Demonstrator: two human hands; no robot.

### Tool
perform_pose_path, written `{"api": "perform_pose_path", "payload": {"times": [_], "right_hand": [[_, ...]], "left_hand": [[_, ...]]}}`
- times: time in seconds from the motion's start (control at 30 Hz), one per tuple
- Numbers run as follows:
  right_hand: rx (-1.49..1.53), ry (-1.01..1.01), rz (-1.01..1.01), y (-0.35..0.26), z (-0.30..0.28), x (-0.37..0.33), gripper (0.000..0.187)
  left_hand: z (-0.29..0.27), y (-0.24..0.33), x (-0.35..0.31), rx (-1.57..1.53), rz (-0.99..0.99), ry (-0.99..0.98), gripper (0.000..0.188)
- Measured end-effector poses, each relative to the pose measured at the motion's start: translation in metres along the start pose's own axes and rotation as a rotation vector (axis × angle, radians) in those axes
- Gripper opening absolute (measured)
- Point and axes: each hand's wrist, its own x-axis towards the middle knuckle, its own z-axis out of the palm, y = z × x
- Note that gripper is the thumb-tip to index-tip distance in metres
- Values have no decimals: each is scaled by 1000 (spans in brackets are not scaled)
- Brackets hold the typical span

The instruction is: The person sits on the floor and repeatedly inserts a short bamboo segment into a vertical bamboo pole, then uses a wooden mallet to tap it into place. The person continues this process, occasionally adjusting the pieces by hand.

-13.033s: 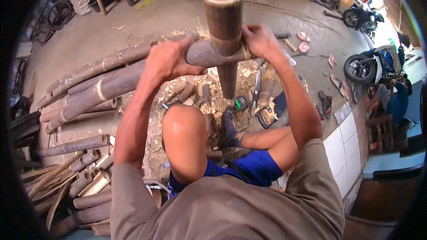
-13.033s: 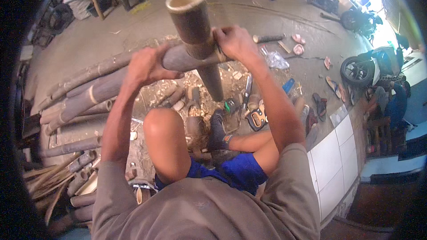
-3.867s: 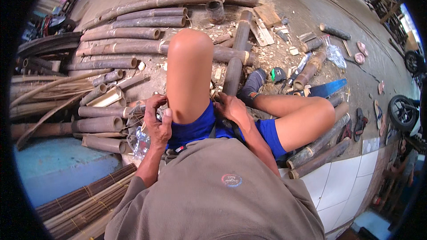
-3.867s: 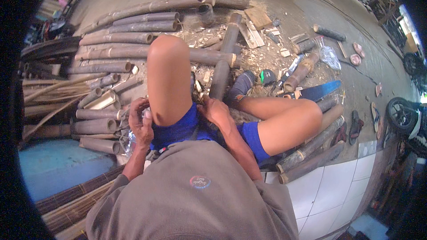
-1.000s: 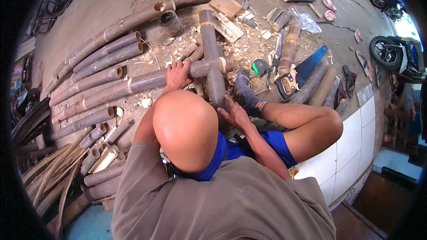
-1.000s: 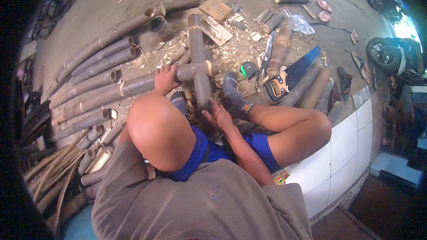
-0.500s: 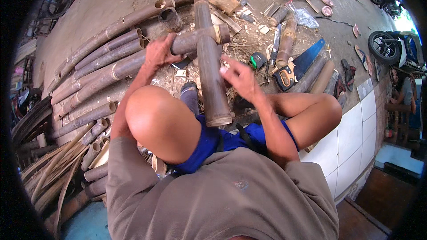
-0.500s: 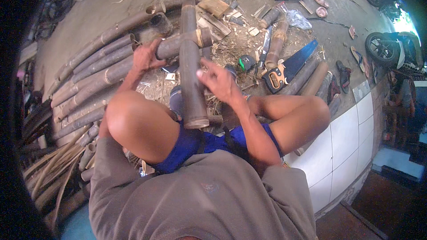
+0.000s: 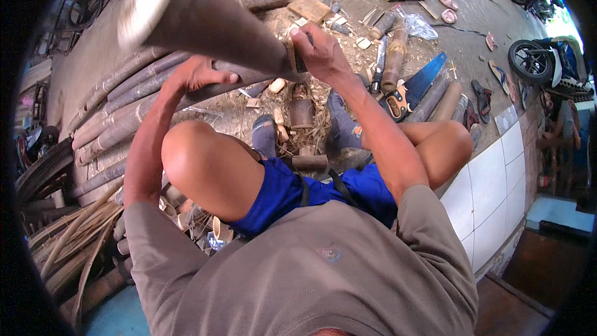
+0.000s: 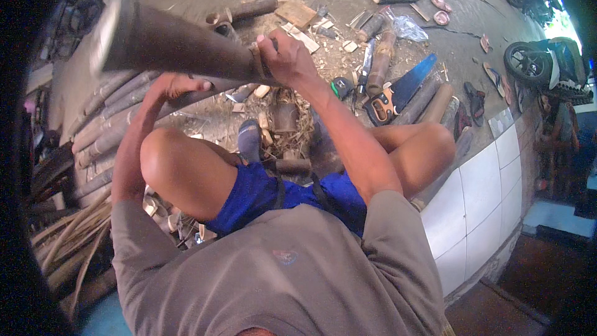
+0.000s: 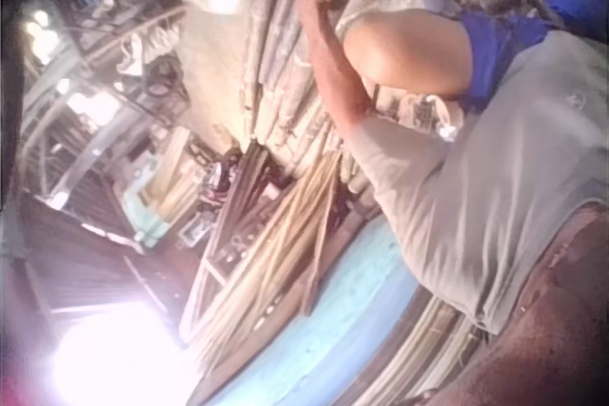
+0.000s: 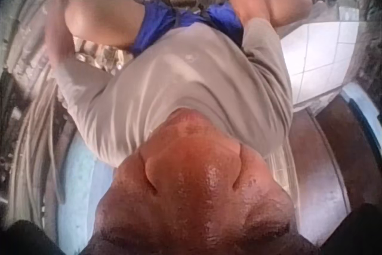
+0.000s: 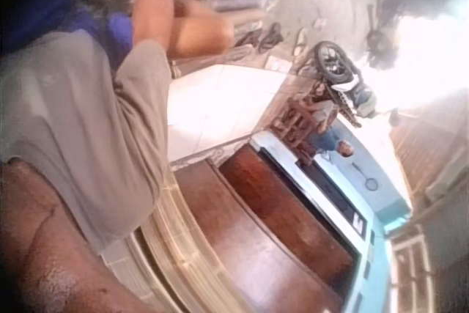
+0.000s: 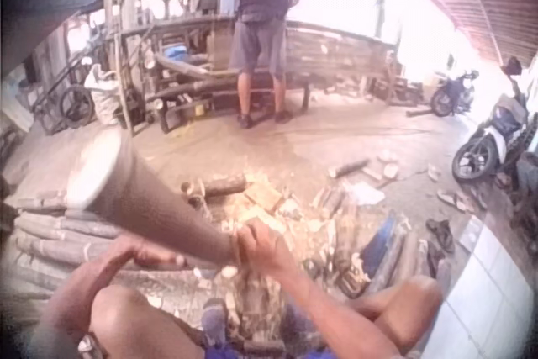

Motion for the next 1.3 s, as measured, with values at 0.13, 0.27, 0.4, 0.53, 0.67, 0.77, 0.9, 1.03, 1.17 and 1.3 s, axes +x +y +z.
{"api": "perform_pose_path", "payload": {"times": [0.13,0.27,0.4,0.53,0.67,0.77,0.9,1.03,1.17,1.3], "right_hand": [[-72,-76,26,-42,-17,-8,45],[-71,-93,164,-34,-13,-10,48],[51,-44,164,-15,-1,-8,56],[29,21,212,-20,3,0,51],[-22,10,87,-17,3,-8,49],[18,-79,237,-18,0,-1,44],[-42,-144,102,-63,-24,11,53],[-122,-189,94,-107,-42,12,58],[-163,-45,62,11,11,-4,59],[49,-218,394,-47,-5,-14,61]], "left_hand": [[-13,0,-8,-121,9,-34,95],[0,-2,-5,-90,1,-9,92],[6,1,-6,-55,-23,101,93],[20,32,-16,265,27,285,89],[23,37,-20,237,34,316,89],[20,39,-22,213,51,305,88],[-17,44,-41,112,67,328,89],[-33,37,-49,120,63,322,95],[32,10,-28,307,-1,301,92],[27,26,-30,222,-2,256,93]]}}
